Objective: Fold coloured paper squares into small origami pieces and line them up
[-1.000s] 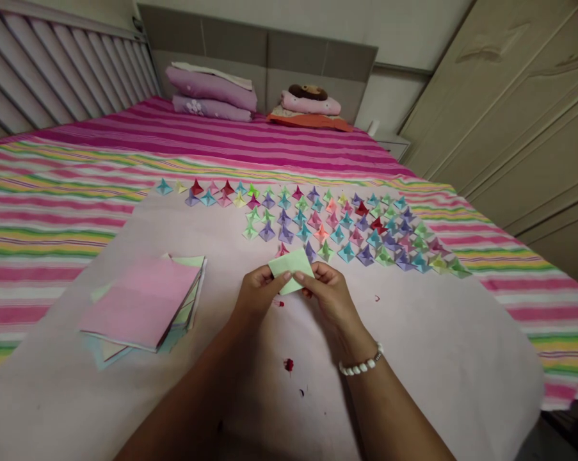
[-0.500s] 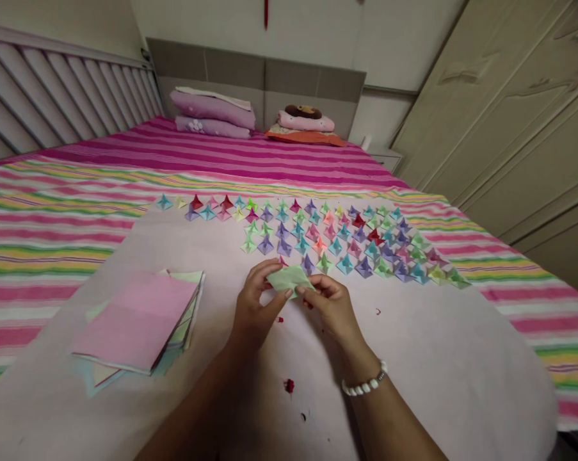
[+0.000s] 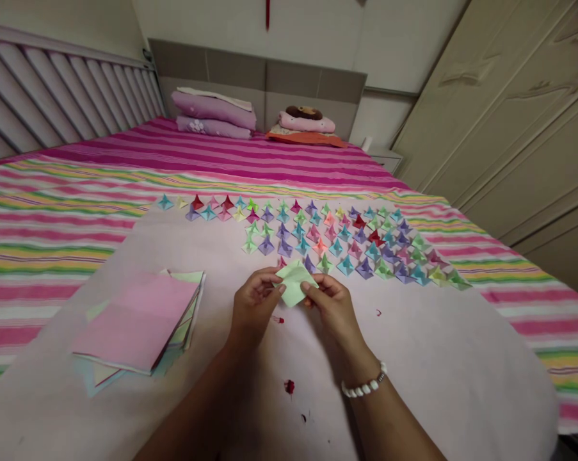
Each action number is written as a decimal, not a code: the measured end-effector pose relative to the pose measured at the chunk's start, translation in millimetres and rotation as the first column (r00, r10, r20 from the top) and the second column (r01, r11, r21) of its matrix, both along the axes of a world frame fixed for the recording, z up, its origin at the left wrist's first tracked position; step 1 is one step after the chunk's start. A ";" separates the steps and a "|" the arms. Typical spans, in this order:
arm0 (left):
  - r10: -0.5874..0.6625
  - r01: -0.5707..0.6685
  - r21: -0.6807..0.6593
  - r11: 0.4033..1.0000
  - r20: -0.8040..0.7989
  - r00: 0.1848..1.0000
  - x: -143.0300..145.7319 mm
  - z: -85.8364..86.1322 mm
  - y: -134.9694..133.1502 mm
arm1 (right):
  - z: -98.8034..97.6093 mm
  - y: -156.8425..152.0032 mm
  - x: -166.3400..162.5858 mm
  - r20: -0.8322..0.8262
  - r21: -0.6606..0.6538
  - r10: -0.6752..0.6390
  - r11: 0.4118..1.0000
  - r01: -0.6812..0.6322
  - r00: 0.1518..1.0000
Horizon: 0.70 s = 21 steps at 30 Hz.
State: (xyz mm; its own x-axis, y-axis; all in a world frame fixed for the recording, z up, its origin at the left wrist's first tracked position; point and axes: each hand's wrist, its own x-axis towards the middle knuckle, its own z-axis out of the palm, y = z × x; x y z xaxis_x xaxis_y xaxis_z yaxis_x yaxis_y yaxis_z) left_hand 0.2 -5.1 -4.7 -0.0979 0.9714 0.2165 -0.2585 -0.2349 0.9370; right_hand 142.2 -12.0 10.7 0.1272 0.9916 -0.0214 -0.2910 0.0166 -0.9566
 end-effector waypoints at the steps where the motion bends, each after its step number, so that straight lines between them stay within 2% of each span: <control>1: -0.001 0.001 0.005 1.000 -0.007 1.000 -0.1 -0.5 -0.1 | -0.3 0.1 0.2 -0.004 -0.004 -0.001 1.000 0.001 1.000; 6: 0.008 -0.006 0.060 0.998 -0.033 0.999 -1.8 -3.1 0.5 | -0.6 0.8 0.1 -0.007 -0.013 -0.017 1.000 0.017 1.000; 11: -0.029 0.047 0.133 0.990 -0.133 0.991 -2.4 -5.8 1.4 | 1.3 -0.3 -0.6 -0.002 -0.009 -0.016 1.000 0.016 1.000; 16: -0.055 0.071 0.106 0.992 -0.142 0.988 -0.8 -8.4 1.0 | 0.7 -0.9 -0.5 0.029 -0.006 -0.011 1.000 0.011 1.000; 21: -0.029 0.052 0.121 0.991 -0.182 0.983 -2.7 -11.5 3.2 | 0.2 -1.2 -0.2 0.040 0.004 0.020 1.000 -0.020 0.999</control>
